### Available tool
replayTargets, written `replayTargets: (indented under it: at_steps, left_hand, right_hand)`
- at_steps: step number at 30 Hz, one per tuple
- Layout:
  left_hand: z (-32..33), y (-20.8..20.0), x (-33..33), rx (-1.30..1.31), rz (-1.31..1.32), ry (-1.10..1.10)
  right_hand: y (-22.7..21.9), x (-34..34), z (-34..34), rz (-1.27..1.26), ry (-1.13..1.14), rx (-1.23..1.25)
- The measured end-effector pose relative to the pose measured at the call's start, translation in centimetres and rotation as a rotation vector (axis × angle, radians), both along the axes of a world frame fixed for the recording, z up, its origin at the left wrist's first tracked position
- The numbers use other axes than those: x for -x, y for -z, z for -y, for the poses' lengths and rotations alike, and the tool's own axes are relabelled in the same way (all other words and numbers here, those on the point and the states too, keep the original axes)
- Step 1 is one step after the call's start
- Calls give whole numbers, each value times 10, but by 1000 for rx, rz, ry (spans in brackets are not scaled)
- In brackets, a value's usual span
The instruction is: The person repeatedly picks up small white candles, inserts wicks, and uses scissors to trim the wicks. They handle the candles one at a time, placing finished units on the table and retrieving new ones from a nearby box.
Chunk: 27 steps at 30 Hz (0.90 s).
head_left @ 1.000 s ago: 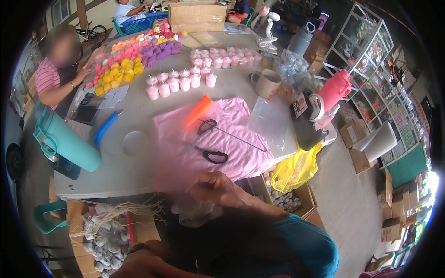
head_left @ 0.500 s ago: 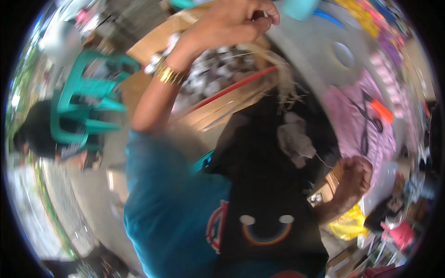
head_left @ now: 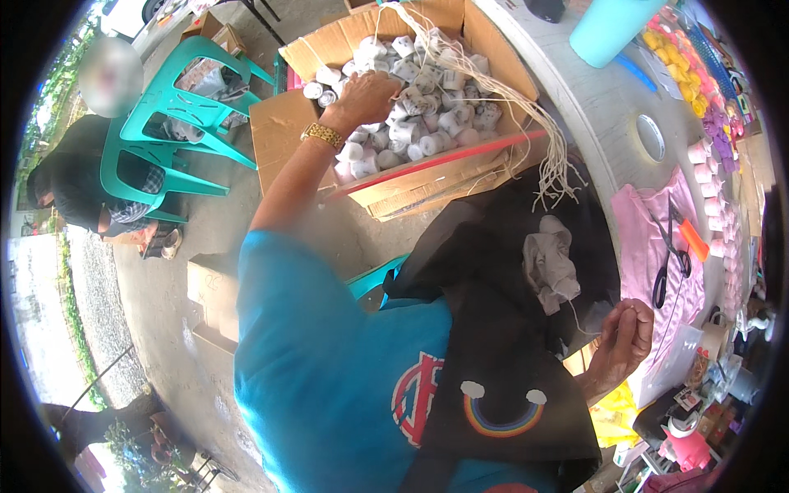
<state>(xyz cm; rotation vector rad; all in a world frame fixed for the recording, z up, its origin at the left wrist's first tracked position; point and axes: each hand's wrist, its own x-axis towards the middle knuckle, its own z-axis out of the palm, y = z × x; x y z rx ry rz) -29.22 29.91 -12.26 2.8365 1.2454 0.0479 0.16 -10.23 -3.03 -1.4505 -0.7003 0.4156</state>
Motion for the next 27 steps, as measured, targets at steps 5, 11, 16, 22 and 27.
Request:
replayTargets:
  at_steps: [5, 11, 16, 22, 27]
  left_hand:
    - [3, 4, 31, 59, -180, -183]
    - [-2, 32, 39, 170, 113, -211]
    - [-24, 44, 55, 322, 250, -197]
    - [-24, 47, 60, 251, 194, -308]
    - [-31, 48, 68, 369, 109, -205]
  right_hand:
    - [-2, 7, 0, 19, -36, 5]
    - [-1, 18, 8, 16, 64, 10]
    - [0, 21, 4, -32, 70, 132]
    - [35, 7, -25, 561, -235, 427]
    - [77, 6, -29, 935, -448, 715]
